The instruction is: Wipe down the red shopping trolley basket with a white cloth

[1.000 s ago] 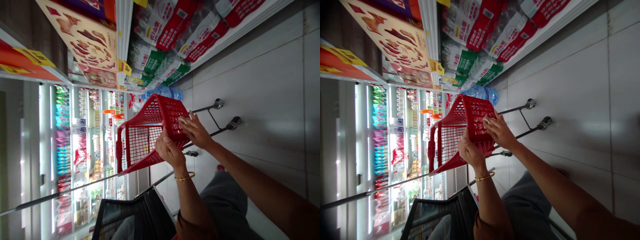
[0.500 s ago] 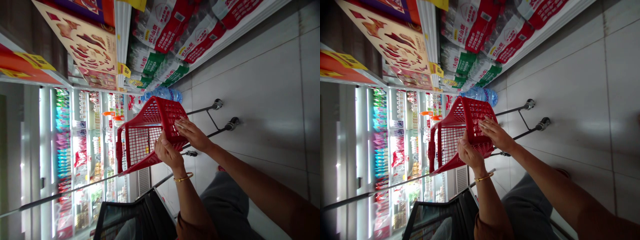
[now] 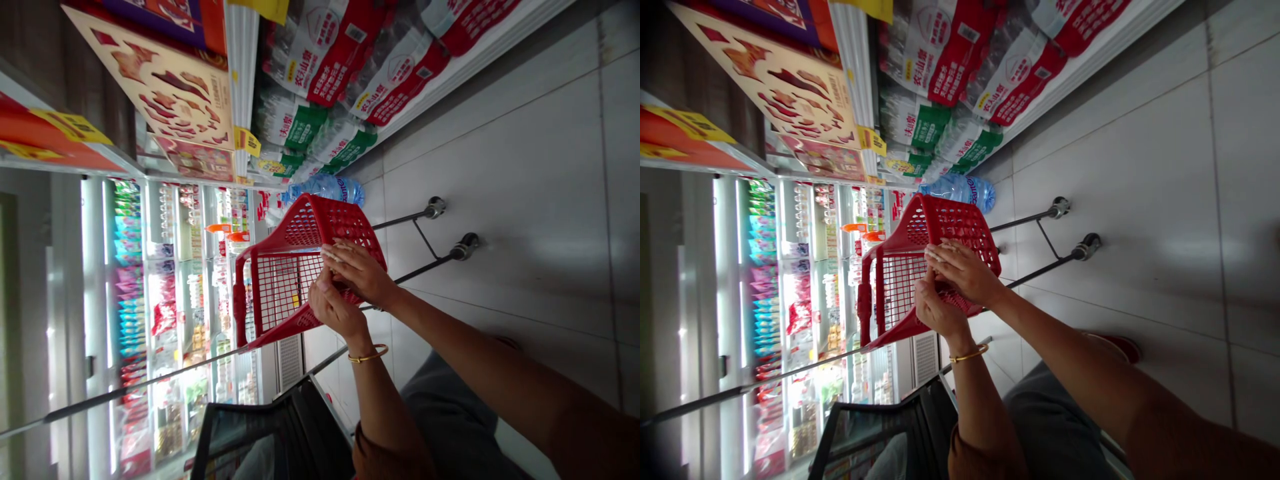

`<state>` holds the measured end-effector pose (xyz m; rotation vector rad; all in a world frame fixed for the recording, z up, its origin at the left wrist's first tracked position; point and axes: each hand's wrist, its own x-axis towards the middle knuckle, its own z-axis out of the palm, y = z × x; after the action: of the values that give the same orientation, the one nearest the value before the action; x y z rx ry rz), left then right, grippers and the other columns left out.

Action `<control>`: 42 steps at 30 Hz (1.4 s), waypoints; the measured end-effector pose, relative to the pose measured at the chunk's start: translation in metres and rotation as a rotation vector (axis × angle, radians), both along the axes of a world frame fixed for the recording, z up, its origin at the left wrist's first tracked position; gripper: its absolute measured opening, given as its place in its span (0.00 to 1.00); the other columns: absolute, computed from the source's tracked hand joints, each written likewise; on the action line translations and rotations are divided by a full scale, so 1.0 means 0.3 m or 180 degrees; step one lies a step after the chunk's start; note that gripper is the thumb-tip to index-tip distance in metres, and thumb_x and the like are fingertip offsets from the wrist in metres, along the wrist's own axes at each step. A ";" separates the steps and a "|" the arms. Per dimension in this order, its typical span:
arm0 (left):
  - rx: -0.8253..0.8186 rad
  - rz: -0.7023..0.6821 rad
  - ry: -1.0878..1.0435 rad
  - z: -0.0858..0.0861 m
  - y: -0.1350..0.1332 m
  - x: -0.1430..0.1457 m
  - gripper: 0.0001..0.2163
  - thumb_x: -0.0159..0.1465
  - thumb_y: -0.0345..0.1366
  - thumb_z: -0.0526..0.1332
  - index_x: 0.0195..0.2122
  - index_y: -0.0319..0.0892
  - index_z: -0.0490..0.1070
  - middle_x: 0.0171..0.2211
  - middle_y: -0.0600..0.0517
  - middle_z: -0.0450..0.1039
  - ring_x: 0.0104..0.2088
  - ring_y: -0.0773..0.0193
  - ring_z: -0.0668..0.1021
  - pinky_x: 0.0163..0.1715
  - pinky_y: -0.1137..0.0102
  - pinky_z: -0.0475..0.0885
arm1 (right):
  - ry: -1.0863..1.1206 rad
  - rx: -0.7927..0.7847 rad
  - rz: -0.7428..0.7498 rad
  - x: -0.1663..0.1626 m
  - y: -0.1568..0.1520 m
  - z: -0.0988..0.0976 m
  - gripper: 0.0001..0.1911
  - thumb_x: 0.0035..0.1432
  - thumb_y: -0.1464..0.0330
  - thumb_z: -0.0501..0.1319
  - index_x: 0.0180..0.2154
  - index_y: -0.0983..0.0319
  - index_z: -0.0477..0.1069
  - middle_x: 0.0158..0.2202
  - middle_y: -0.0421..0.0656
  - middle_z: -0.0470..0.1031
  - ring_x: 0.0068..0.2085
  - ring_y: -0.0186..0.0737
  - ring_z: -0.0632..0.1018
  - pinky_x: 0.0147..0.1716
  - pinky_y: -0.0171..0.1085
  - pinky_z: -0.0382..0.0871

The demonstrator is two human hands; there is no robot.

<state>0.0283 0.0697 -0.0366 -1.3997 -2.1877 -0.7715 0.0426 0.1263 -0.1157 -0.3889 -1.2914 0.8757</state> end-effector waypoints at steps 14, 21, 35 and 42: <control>0.0017 0.0039 0.0108 0.001 -0.007 -0.004 0.21 0.72 0.43 0.46 0.48 0.42 0.78 0.44 0.44 0.81 0.43 0.59 0.80 0.47 0.62 0.73 | 0.0005 -0.0364 0.0055 0.008 -0.037 -0.152 0.26 0.69 0.73 0.51 0.66 0.54 0.54 0.63 0.47 0.67 0.70 0.44 0.54 0.66 0.58 0.60; 0.0087 0.0044 0.0088 0.000 -0.011 -0.010 0.20 0.72 0.42 0.48 0.47 0.41 0.78 0.41 0.45 0.81 0.40 0.60 0.79 0.43 0.62 0.73 | -0.0035 -0.0620 0.0175 0.000 -0.058 -0.220 0.24 0.69 0.71 0.51 0.64 0.53 0.59 0.61 0.46 0.70 0.69 0.44 0.58 0.65 0.57 0.62; 0.0161 0.0161 -0.0044 -0.004 -0.031 0.022 0.20 0.72 0.41 0.48 0.40 0.41 0.79 0.36 0.47 0.81 0.36 0.62 0.80 0.42 0.63 0.74 | 0.0178 -0.0239 0.0013 0.051 -0.076 0.021 0.24 0.68 0.64 0.54 0.64 0.55 0.59 0.60 0.45 0.71 0.69 0.50 0.59 0.65 0.59 0.62; 0.0081 0.0132 0.0032 0.004 -0.043 0.032 0.21 0.72 0.40 0.47 0.40 0.42 0.80 0.34 0.48 0.81 0.34 0.63 0.79 0.44 0.61 0.73 | 0.0097 -0.0249 0.0250 0.034 0.003 0.022 0.22 0.68 0.68 0.54 0.62 0.54 0.63 0.59 0.41 0.72 0.68 0.45 0.61 0.64 0.52 0.67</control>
<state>0.0380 0.0569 -0.0356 -1.3387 -2.1846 -0.7730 0.0529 0.1271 -0.1091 -0.3870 -1.2538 0.9970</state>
